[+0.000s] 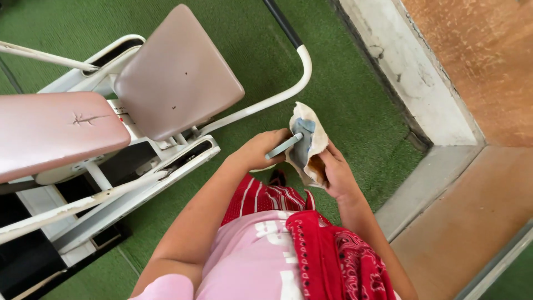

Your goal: Cleaning and wiping down various gym equipment including weight machines, racks, and benches using a spray bottle and cloth.

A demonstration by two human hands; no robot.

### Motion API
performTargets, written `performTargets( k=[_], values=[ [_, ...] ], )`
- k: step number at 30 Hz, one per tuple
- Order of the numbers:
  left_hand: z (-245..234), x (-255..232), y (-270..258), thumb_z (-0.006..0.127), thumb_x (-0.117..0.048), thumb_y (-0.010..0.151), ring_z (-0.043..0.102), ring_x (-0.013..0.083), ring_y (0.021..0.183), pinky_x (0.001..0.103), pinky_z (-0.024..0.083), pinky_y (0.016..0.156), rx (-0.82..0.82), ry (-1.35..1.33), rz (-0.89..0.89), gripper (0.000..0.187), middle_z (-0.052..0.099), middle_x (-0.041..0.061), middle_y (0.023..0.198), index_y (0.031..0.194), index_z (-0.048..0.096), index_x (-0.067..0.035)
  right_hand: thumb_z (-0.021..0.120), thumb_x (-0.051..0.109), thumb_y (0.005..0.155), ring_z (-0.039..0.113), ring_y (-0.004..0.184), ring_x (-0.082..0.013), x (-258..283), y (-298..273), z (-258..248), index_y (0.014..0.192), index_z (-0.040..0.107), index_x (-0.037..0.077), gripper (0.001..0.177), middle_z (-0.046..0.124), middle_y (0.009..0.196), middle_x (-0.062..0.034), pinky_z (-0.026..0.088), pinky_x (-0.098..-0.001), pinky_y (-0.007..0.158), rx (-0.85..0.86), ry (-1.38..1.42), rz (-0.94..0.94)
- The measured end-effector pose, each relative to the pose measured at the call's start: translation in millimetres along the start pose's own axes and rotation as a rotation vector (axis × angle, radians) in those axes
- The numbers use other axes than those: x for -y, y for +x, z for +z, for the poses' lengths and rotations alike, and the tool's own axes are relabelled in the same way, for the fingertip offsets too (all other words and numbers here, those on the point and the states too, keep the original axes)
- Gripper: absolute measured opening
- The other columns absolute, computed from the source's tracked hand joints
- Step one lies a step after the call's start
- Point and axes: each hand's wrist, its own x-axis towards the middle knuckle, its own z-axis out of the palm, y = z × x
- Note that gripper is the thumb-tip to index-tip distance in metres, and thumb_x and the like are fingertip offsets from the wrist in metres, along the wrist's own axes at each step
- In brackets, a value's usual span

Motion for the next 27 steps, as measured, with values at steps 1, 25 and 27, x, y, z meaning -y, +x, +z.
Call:
performTargets(
  k=[1,25,27],
  values=[
    [0,-1,8,0.073,-0.016,0.079,0.066,0.0414,0.099,0.048,0.054,0.084,0.005,0.005,0.005,0.044,0.068,0.019,0.105,0.118,0.058,-0.006,0.055,0.021,0.106,0.066,0.109,-0.0159,6,1,-3,0.15,0.052,0.008,0.046,0.066,0.13,-0.0068,0.057,-0.0314,0.089,-0.024,0.018,-0.007],
    [-103,155,232,0.074,-0.015,0.08,0.059,0.039,0.123,0.046,0.047,0.105,-0.064,0.047,-0.049,0.057,0.063,0.019,0.131,0.133,0.055,-0.006,0.048,0.017,0.105,0.07,0.096,-0.0154,172,264,2,0.134,0.063,0.006,0.035,0.072,0.116,-0.006,0.058,-0.0319,0.084,-0.261,-0.057,0.145],
    [-118,156,238,0.075,-0.016,0.079,0.058,0.039,0.123,0.046,0.046,0.105,-0.096,0.054,-0.082,0.058,0.063,0.019,0.133,0.133,0.055,-0.006,0.048,0.017,0.105,0.07,0.096,-0.0152,174,293,3,0.134,0.063,0.006,0.035,0.072,0.116,-0.0058,0.058,-0.0317,0.084,-0.247,-0.072,0.173]
  ],
)
